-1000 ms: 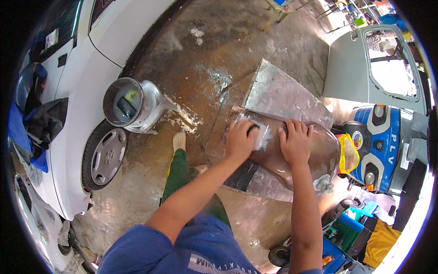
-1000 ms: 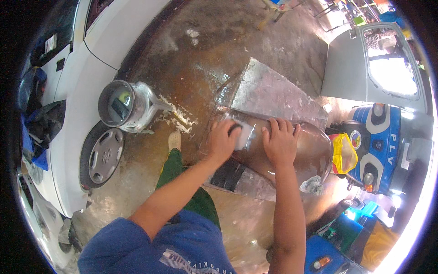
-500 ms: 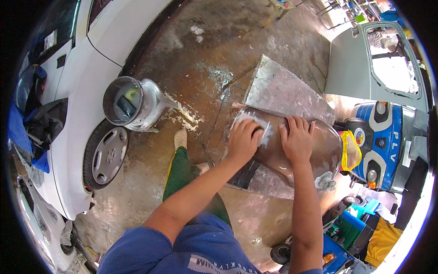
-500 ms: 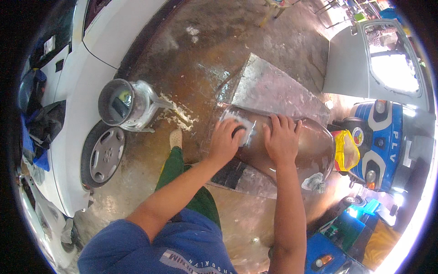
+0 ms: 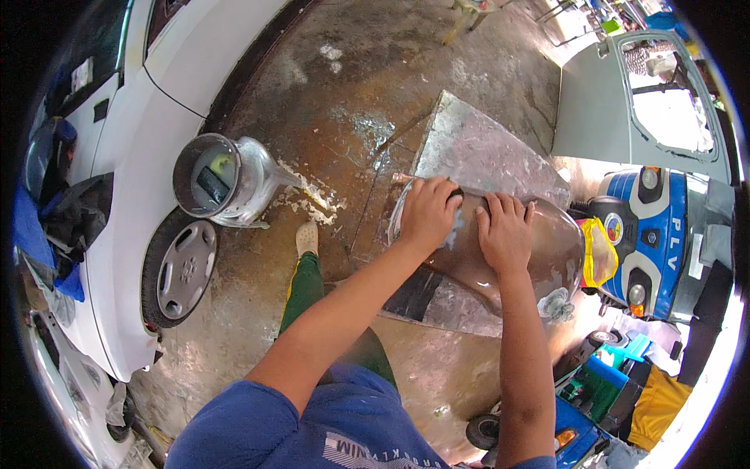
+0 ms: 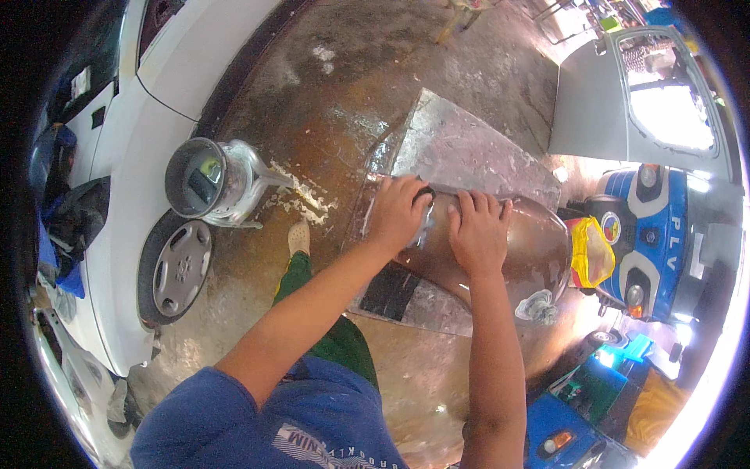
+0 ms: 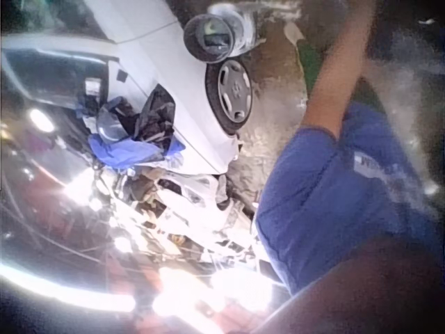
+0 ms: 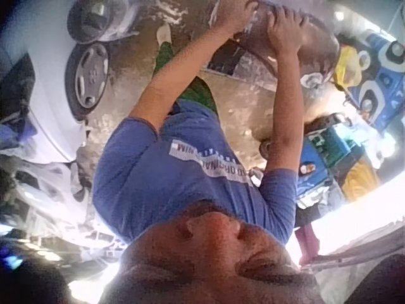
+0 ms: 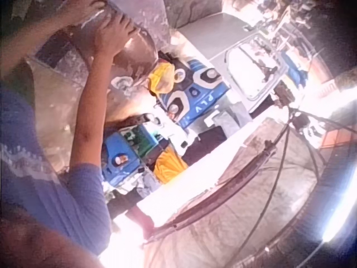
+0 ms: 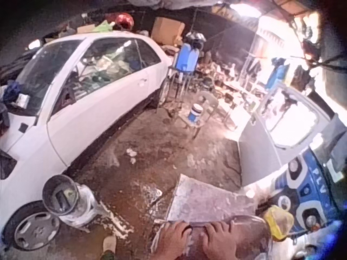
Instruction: The person sands a brown car part, likely a fuel tank, using a sanding block. They repeatedly dip the block into a bucket of water and continue sanding the surface. The person also briefly handles a small black rectangular object before resuming the sanding task.
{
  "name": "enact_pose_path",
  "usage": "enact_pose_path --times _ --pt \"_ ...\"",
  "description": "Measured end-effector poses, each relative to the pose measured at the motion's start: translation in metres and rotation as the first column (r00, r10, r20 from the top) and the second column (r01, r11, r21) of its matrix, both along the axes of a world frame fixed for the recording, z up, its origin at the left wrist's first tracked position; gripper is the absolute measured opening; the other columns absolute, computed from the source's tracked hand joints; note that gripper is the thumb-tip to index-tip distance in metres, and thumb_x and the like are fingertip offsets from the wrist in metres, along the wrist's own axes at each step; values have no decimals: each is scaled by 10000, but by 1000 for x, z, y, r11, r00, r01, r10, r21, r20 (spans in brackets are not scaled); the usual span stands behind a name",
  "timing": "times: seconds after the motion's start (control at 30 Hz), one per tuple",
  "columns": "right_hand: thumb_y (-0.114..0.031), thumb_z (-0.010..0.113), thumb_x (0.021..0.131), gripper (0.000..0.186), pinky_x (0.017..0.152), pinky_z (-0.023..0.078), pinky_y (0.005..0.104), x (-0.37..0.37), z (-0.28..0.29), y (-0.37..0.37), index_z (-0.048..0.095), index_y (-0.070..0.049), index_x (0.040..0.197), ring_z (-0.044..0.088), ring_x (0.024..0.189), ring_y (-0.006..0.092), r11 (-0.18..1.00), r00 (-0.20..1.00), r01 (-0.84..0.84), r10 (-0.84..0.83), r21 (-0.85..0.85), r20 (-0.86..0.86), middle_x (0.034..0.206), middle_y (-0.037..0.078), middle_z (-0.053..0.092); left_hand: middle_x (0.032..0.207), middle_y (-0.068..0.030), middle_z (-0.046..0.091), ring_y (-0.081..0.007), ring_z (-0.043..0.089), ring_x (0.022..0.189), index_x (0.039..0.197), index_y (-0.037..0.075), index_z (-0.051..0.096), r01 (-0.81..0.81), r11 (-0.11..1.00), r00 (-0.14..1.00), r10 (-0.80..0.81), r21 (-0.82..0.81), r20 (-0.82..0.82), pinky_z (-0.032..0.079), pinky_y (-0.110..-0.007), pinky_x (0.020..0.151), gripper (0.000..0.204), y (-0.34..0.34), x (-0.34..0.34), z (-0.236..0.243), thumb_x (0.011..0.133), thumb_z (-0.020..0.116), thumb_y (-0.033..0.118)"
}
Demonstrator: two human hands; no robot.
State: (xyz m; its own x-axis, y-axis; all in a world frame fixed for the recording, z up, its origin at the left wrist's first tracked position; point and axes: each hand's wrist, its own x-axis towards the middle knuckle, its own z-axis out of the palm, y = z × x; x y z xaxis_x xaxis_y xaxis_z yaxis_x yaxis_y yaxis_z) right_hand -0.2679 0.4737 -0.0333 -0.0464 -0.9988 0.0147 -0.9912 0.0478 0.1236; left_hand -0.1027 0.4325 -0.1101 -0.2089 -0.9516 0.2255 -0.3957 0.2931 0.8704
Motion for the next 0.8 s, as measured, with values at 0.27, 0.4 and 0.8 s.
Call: enact_pose_path --times 0.27,0.4,0.8 --pt "-336 535 1040 390 1208 276 625 -2 2 1 637 -114 1343 533 1332 307 1000 1000 4 -4 6 24 1342 88 639 1175 -141 667 -385 592 1043 1146 50 701 33 996 999 -34 -83 -7 479 -483 941 269 5 0 0 938 701 220" --pt "-326 534 1039 387 1204 285 627 -1 1 1 630 -112 1347 535 1329 310 1000 1000 -1 1 18 -7 1340 88 639 1185 -112 659 -365 598 1048 1157 74 703 83 991 996 -80 -102 28 488 -472 918 269 -25 -7 -1 933 702 223" --pt "-224 578 1009 432 1204 323 573 -7 3 14 579 -55 1407 537 1335 370 985 973 33 8 -172 230 1394 172 609 1374 -186 596 -345 575 1270 1478 58 532 122 890 970 -13 439 -243 435 -429 1109 523 97 72 38 996 682 195"
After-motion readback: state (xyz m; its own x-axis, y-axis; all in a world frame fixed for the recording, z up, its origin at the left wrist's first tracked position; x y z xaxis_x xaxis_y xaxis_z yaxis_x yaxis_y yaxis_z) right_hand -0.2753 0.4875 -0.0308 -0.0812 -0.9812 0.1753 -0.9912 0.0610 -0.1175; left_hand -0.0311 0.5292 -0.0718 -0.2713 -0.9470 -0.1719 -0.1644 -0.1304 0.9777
